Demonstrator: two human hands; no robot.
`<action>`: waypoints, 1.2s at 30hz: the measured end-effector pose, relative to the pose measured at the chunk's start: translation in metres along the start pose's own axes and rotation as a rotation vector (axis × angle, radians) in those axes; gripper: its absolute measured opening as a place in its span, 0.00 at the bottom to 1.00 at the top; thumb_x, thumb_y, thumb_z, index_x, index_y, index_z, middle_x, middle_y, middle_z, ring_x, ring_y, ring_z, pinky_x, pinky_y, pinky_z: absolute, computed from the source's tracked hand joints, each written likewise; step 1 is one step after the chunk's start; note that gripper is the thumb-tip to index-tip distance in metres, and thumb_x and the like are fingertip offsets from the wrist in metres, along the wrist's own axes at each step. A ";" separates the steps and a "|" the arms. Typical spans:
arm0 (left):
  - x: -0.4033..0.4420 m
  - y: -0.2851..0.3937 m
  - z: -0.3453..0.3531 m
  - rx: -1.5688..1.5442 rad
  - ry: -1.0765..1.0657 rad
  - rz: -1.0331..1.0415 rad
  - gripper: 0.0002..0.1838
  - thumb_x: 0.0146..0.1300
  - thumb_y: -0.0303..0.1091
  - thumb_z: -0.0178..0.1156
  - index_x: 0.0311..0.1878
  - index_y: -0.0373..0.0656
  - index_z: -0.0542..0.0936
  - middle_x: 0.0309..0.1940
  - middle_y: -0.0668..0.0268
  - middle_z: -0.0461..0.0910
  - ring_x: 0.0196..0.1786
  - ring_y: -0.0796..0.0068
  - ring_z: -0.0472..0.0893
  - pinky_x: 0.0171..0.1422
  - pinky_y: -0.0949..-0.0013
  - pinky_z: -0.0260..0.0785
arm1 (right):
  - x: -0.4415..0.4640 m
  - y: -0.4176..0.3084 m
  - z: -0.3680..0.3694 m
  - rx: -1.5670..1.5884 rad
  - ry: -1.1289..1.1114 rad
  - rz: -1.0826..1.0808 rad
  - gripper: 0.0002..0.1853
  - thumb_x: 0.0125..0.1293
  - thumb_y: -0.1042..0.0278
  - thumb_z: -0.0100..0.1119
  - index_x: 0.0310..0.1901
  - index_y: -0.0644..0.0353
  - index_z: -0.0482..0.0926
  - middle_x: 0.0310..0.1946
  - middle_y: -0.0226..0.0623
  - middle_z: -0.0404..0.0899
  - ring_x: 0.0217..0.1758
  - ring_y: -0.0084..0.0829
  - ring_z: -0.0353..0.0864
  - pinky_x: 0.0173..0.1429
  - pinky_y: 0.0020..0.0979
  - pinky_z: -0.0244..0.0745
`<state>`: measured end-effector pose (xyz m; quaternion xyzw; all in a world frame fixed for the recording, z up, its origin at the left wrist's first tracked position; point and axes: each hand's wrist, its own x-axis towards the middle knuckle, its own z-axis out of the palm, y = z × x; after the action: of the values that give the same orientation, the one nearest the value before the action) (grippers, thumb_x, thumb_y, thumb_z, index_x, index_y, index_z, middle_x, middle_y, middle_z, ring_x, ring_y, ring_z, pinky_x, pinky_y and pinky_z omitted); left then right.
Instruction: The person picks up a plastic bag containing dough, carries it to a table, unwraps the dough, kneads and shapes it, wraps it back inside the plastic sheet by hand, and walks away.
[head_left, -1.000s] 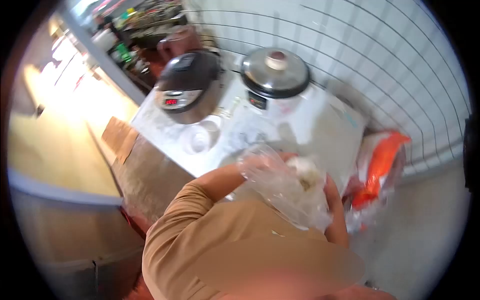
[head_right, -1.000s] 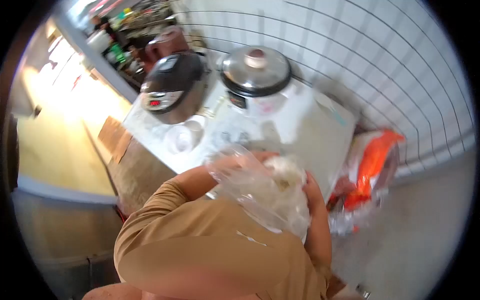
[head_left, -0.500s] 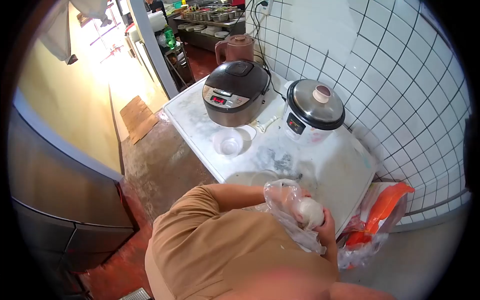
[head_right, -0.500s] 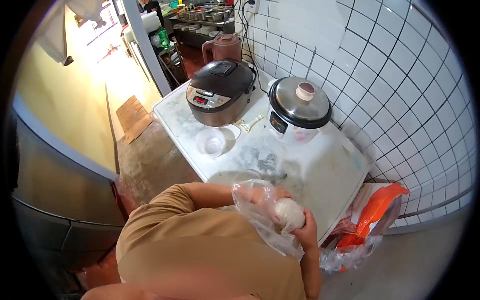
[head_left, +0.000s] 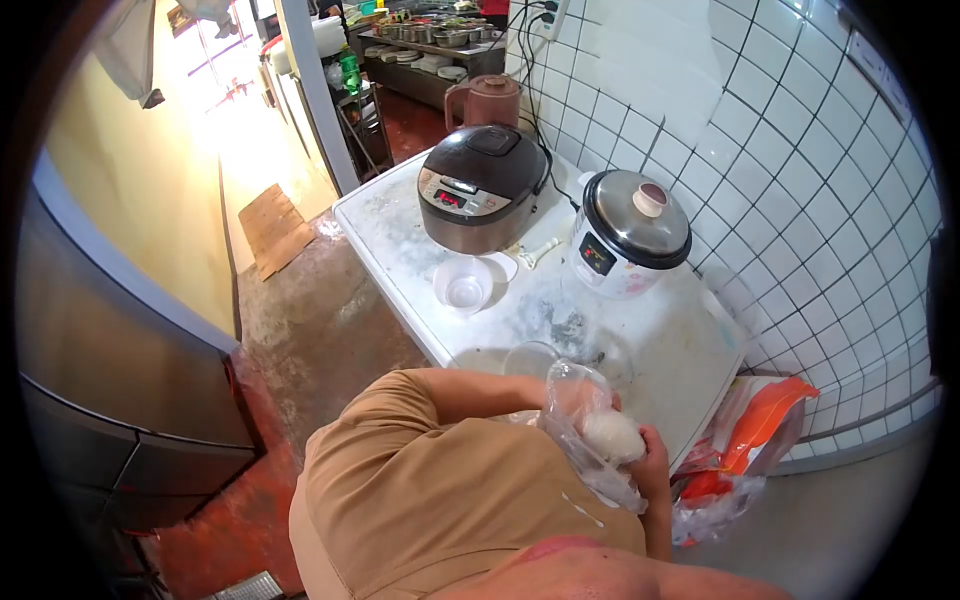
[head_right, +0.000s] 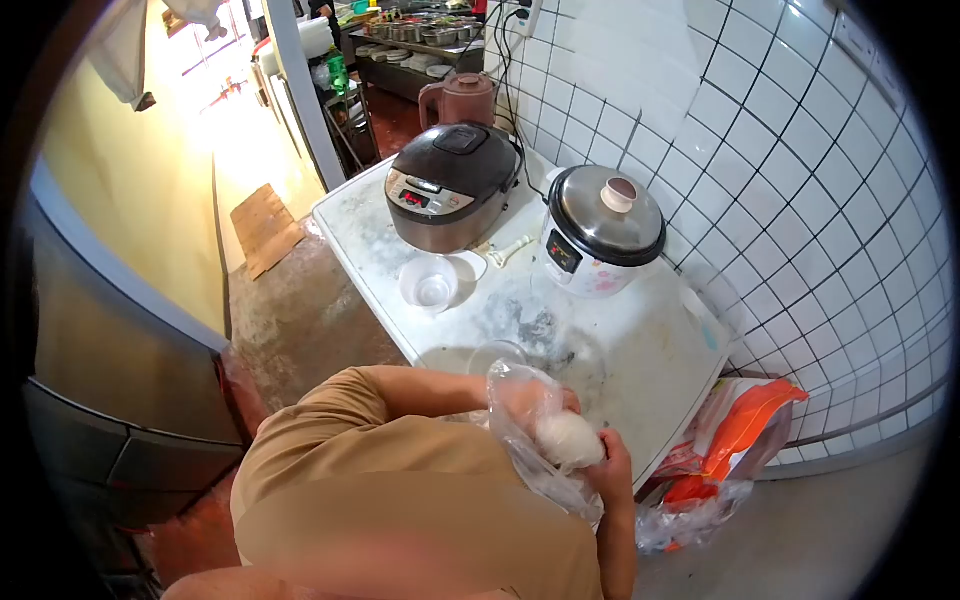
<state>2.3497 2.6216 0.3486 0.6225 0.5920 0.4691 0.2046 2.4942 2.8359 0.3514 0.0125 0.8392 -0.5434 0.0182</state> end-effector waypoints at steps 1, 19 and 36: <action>0.000 -0.003 0.004 0.080 0.024 0.059 0.38 0.42 0.45 0.71 0.54 0.36 0.68 0.48 0.53 0.72 0.51 0.55 0.73 0.51 0.59 0.68 | -0.001 0.000 0.001 -0.034 -0.018 -0.021 0.30 0.40 0.72 0.69 0.50 0.61 0.71 0.41 0.35 0.75 0.45 0.28 0.74 0.49 0.29 0.70; -0.001 0.039 0.002 0.428 0.124 -0.023 0.31 0.40 0.48 0.69 0.44 0.36 0.73 0.39 0.57 0.74 0.41 0.60 0.75 0.43 0.61 0.70 | 0.001 -0.033 0.029 -0.414 0.166 -0.170 0.33 0.41 0.54 0.71 0.48 0.63 0.72 0.41 0.47 0.75 0.47 0.49 0.74 0.50 0.43 0.69; -0.002 0.027 -0.009 0.040 0.002 -0.010 0.26 0.45 0.46 0.68 0.38 0.35 0.72 0.34 0.57 0.76 0.37 0.67 0.78 0.40 0.65 0.70 | 0.012 -0.010 -0.007 -0.090 -0.220 -0.221 0.26 0.46 0.66 0.72 0.47 0.63 0.76 0.40 0.35 0.79 0.41 0.24 0.77 0.46 0.27 0.73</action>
<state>2.3575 2.6116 0.3745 0.6230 0.6046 0.4569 0.1937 2.4815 2.8385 0.3629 -0.1402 0.8519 -0.5020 0.0508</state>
